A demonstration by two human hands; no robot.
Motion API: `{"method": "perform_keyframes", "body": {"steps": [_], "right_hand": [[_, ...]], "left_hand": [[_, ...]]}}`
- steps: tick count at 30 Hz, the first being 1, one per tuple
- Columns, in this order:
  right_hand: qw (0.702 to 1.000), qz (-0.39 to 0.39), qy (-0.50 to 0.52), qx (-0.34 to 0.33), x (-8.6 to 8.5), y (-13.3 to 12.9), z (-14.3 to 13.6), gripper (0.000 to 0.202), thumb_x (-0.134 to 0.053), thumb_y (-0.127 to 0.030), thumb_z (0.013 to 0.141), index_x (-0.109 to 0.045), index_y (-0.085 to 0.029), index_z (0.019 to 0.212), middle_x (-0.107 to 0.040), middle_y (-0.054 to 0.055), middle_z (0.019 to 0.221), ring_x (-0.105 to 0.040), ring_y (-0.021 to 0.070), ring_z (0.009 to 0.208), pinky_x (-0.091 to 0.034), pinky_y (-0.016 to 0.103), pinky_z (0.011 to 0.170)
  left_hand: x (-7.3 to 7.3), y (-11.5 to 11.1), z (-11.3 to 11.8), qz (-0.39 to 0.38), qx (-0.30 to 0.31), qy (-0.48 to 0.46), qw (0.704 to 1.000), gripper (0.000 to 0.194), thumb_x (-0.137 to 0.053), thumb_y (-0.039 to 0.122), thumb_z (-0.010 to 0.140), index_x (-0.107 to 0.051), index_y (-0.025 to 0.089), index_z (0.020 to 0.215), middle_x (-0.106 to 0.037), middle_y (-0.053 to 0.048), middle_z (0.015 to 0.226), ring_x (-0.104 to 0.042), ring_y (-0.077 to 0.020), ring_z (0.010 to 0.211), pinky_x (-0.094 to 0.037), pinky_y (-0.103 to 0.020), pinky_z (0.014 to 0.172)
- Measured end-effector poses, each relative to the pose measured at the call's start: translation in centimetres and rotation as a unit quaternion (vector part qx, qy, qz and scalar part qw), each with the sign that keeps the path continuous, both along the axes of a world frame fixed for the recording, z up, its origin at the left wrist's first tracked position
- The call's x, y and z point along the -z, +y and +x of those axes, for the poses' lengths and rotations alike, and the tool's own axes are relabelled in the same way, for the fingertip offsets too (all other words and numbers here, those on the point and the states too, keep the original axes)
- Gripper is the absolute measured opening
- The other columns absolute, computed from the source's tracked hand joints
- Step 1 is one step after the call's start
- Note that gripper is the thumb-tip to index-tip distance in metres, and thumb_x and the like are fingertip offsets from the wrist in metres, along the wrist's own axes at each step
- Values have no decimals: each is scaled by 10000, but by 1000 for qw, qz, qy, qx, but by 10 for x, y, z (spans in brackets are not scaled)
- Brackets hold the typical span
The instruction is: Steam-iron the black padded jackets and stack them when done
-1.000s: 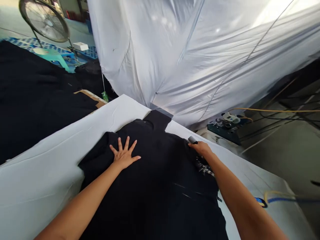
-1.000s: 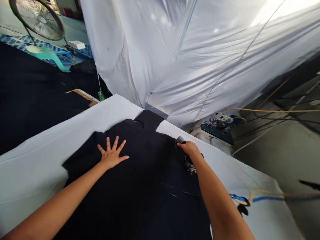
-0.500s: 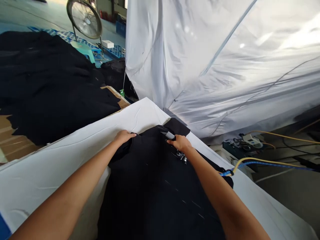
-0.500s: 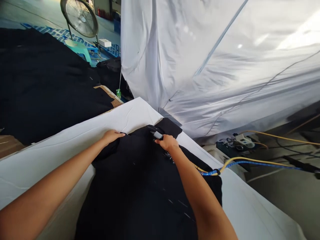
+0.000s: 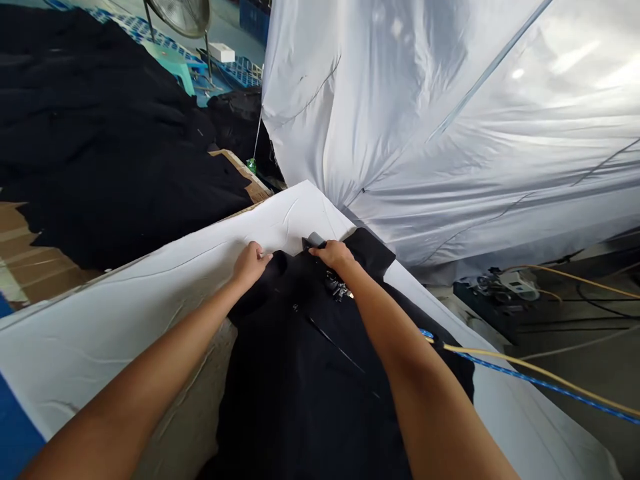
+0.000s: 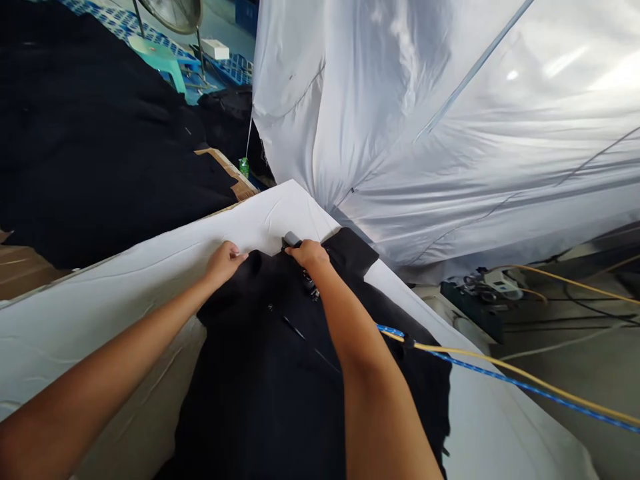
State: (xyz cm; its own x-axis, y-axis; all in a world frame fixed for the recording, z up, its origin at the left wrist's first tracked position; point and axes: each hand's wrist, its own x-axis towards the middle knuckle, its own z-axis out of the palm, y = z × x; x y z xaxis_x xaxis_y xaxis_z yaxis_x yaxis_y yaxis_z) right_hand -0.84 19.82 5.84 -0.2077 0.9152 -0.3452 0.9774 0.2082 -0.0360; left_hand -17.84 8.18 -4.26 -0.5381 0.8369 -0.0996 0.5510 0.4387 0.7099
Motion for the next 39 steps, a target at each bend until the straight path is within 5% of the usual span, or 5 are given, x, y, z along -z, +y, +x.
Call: {"method": "perform_keyframes", "body": {"steps": [8,19,25,30,39], "right_hand": [[989,-102,16,-108,-8,-62,57,555,-569,-656,636,-648,-201,943,-647,47,903,-592,203,818,-398,226,605],[985,-161,-1,-69,-3,-129,168,528,-575,-636,643,-647,-199,929,-650,52,910,-594,200,813,-374,210,566],[985,-164,-4,-45,-7,-159,244,519,-589,-611,647,-653,-197,953,-656,45,903,-601,197,794,-379,211,570],[984,-160,-21,-75,-6,-183,269,554,-576,-615,649,-640,-206,1018,-654,60,956,-598,225,864,-393,227,619],[987,-146,-22,-65,5,-203,341,549,-619,-569,617,-650,-187,1011,-649,76,980,-597,233,881,-401,237,640]], "left_hand": [[-17,-55,14,-187,226,-45,955,344,-652,404,592,-590,205,866,-668,-27,848,-605,-198,778,-395,-254,632],[-31,-92,46,-27,131,204,970,234,-427,315,827,-534,228,1015,-587,-73,1009,-556,-207,871,-387,-298,716],[-67,-139,147,-59,315,120,940,288,-414,385,820,-577,219,989,-613,-55,936,-559,-187,868,-403,-293,777],[-37,-188,235,-247,345,234,875,975,-706,513,502,-357,129,1328,-434,-229,1267,-377,-395,1154,-234,-583,937],[-10,-199,223,-217,358,245,874,1181,-712,490,427,-165,111,1403,-250,-225,1406,-191,-377,1290,-86,-556,1029]]}}
